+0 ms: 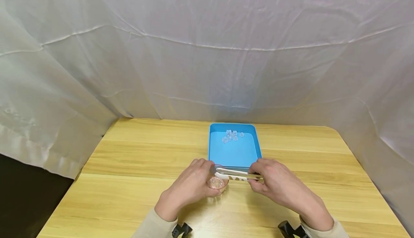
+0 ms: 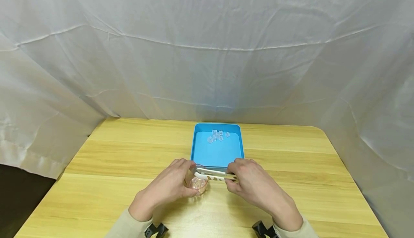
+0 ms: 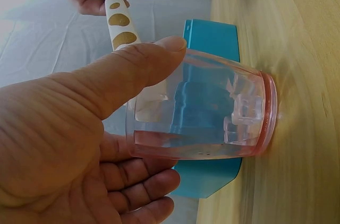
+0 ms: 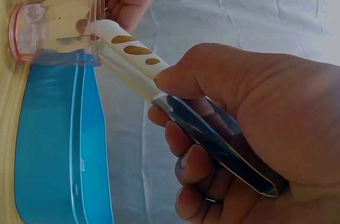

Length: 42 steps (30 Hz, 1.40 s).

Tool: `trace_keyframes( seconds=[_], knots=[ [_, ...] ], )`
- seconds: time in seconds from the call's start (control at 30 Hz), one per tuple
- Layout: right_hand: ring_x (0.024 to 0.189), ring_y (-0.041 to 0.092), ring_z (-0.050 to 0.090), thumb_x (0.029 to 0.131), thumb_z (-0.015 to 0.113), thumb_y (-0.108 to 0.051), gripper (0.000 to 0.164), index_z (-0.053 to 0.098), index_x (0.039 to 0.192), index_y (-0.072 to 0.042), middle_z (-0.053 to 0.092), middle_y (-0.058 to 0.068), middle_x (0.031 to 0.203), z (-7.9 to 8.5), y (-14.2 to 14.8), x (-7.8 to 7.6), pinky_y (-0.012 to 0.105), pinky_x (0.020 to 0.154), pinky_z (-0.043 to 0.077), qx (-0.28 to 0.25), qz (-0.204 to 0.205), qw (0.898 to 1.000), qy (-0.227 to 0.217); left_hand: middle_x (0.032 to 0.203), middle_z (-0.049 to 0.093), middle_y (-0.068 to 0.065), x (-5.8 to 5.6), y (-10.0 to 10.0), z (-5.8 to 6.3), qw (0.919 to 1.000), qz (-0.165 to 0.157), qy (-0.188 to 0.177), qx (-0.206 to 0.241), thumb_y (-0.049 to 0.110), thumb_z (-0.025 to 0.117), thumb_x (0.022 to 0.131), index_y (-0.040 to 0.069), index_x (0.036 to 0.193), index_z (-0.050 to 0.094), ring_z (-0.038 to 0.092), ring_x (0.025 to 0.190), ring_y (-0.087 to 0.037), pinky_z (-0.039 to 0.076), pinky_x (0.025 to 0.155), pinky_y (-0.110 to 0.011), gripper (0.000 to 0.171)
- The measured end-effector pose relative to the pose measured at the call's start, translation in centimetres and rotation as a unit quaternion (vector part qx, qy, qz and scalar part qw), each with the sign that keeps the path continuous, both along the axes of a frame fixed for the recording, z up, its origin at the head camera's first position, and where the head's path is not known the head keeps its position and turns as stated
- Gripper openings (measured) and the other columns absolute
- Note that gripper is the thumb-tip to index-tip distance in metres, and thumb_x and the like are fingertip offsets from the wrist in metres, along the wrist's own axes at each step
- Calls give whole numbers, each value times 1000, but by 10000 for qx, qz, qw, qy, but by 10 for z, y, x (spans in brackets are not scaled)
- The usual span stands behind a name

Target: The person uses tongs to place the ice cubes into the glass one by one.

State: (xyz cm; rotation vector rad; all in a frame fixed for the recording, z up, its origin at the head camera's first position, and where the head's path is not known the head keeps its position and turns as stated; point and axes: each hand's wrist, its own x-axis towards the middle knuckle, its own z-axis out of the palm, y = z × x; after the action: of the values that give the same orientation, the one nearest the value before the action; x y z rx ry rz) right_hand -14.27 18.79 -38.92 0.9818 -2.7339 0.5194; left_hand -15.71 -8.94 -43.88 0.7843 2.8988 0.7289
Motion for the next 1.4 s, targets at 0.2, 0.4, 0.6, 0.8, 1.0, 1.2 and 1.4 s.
trace_keyframes(
  seconds=[0.2,0.4,0.6,0.8,1.0,1.2,1.4],
  knots=[
    [72,1,45,87,77,-13,15,67,88,-23,53,-18,81,-1,0,0,22,65,42,-28,-7,10000,-6,119,66,-5,0,0,-1,10000,5,52,-7,41,91,79,5,127,64,58,111,-21,55,99,-37,66],
    [74,1,47,87,77,-12,12,70,92,-21,58,-17,85,-1,2,-1,23,66,46,-63,100,9999,-56,117,66,-4,0,0,-1,9999,-15,105,-24,42,91,79,6,126,64,58,110,-21,55,97,-36,65],
    [74,0,48,88,76,-12,11,71,94,-20,60,-16,86,0,3,-2,23,66,47,-149,250,9995,-155,113,66,-3,0,0,-1,9999,-36,113,3,43,91,79,7,123,65,56,106,-19,55,94,-35,62],
    [74,-1,50,89,76,-13,11,72,93,-22,61,-17,86,8,7,-3,23,65,48,-215,35,9989,-404,123,67,-7,0,1,-1,10000,-9,79,44,43,91,80,5,129,64,58,114,-21,55,101,-37,68],
    [75,-1,53,90,77,-12,11,73,92,-22,62,-17,86,11,14,-7,24,66,51,-290,-272,9979,-511,130,66,-9,0,0,-1,10000,18,37,58,43,91,79,3,135,62,58,119,-24,55,104,-39,75],
    [80,2,61,89,79,-15,8,74,94,-18,68,-12,89,5,20,-16,30,71,58,-414,-582,9970,-291,129,67,-9,0,0,0,9999,-14,33,140,42,92,78,3,134,63,59,120,-24,56,103,-40,73],
    [88,12,68,93,77,-18,9,76,100,-12,73,-1,99,-3,23,-26,37,76,60,-584,-1064,9912,-534,130,66,-10,1,0,-1,9999,-6,-3,138,43,91,79,4,134,62,59,121,-24,55,104,-40,73]
  ],
)
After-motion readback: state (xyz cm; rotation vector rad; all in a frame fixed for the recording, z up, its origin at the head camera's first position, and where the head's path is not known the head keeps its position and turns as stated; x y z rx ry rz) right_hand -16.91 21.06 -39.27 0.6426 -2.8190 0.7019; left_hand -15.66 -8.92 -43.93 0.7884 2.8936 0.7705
